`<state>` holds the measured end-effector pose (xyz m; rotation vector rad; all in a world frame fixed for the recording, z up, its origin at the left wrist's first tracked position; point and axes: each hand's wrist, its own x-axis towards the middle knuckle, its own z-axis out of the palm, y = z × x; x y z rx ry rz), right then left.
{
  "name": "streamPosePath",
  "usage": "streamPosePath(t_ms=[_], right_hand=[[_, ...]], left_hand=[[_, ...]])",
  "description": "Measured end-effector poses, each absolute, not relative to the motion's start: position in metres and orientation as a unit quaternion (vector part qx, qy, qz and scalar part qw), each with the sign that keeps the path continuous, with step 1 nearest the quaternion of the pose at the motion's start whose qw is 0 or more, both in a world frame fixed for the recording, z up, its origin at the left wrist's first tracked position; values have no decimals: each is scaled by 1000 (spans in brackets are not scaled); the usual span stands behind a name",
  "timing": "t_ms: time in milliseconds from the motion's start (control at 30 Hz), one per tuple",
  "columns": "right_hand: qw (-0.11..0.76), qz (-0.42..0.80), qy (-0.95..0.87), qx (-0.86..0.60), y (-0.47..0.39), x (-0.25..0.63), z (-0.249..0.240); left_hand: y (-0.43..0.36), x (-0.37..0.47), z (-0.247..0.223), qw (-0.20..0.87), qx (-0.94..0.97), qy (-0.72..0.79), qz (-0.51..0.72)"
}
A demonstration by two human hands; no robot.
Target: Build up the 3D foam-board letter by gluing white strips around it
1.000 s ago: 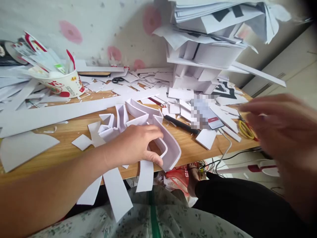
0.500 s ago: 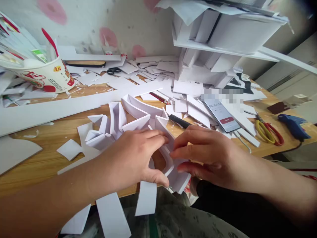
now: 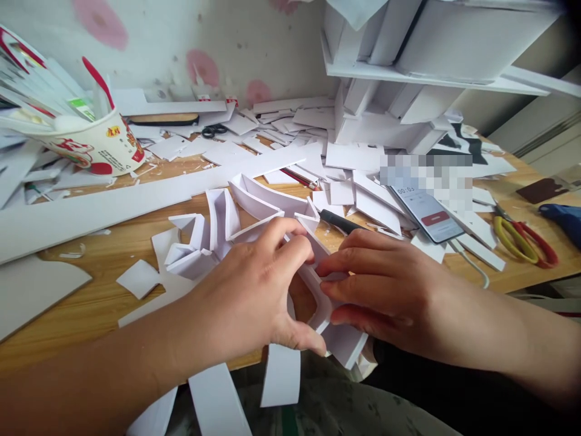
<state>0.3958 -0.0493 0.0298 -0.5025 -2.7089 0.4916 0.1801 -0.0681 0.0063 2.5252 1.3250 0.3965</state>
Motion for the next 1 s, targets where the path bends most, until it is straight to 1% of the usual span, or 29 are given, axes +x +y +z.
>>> streamPosePath(t_ms=[233, 533, 633, 733, 1000], right_hand=[[153, 149, -960, -179, -53, 396, 31], [146, 136, -958, -204, -53, 391, 30], [159, 119, -959, -204, -55, 387, 30], [173, 113, -956, -208, -57, 382, 30], [178, 123, -955, -201, -57, 380, 28]], left_hand=[[-66, 181, 12, 186, 869, 448, 94], [-66, 181, 11, 170, 881, 421, 131], [-66, 181, 10, 172, 881, 419, 139], [-66, 182, 10, 179, 877, 425, 137], [-64, 182, 10, 192, 872, 431, 132]])
